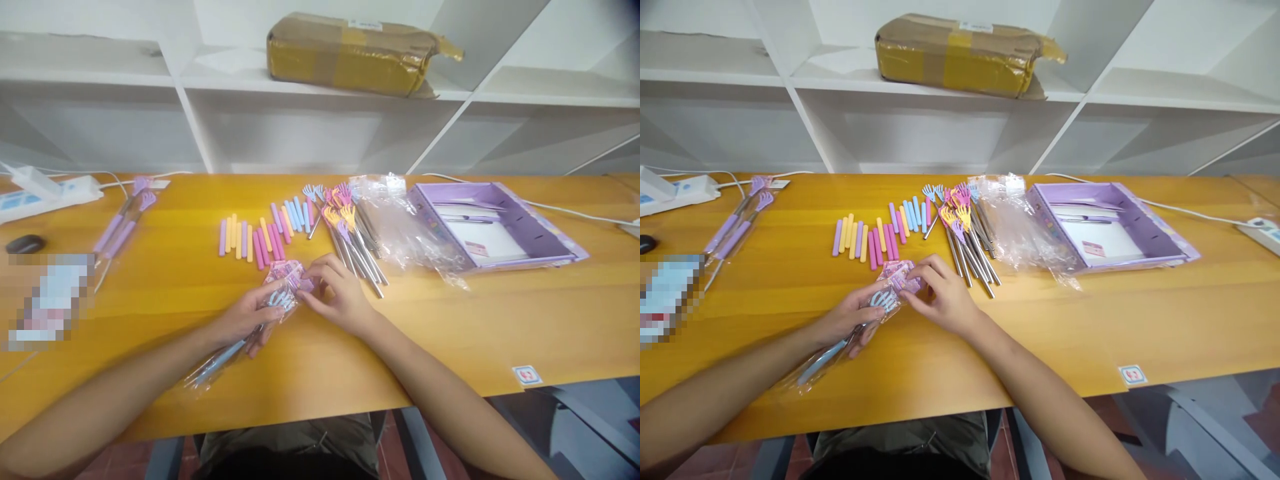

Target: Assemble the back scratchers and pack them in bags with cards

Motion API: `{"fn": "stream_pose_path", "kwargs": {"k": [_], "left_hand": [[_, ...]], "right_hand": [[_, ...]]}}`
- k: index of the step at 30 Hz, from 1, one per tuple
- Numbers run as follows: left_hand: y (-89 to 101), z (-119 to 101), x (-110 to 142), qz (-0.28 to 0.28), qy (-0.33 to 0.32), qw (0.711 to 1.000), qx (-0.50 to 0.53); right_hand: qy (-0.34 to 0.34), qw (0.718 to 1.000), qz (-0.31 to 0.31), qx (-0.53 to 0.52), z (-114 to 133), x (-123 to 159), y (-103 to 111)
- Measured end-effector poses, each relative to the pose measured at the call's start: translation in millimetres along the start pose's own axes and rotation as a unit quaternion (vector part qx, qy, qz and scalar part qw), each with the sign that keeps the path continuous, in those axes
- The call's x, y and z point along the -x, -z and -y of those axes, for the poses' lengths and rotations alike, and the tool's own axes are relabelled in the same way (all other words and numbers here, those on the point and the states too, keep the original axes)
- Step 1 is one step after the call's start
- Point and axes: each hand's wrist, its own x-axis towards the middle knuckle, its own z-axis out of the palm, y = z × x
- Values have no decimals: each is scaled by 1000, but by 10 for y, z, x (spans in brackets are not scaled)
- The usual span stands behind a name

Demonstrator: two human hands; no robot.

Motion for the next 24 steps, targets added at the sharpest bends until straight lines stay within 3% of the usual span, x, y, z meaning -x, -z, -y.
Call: {"fn": "stream_pose_path", "kwargs": {"k": [7, 18, 24], "left_hand": [[-3, 82, -18, -4, 5, 999, -34], [-68, 92, 9, 29, 7, 993, -111], [-49, 105, -8, 9, 2, 995, -99]], "right_hand": [[-4, 999, -45, 20, 35, 1, -63], [-29, 997, -56, 44, 40, 46, -157], [-128, 991, -34, -9, -31, 51, -134]]}}
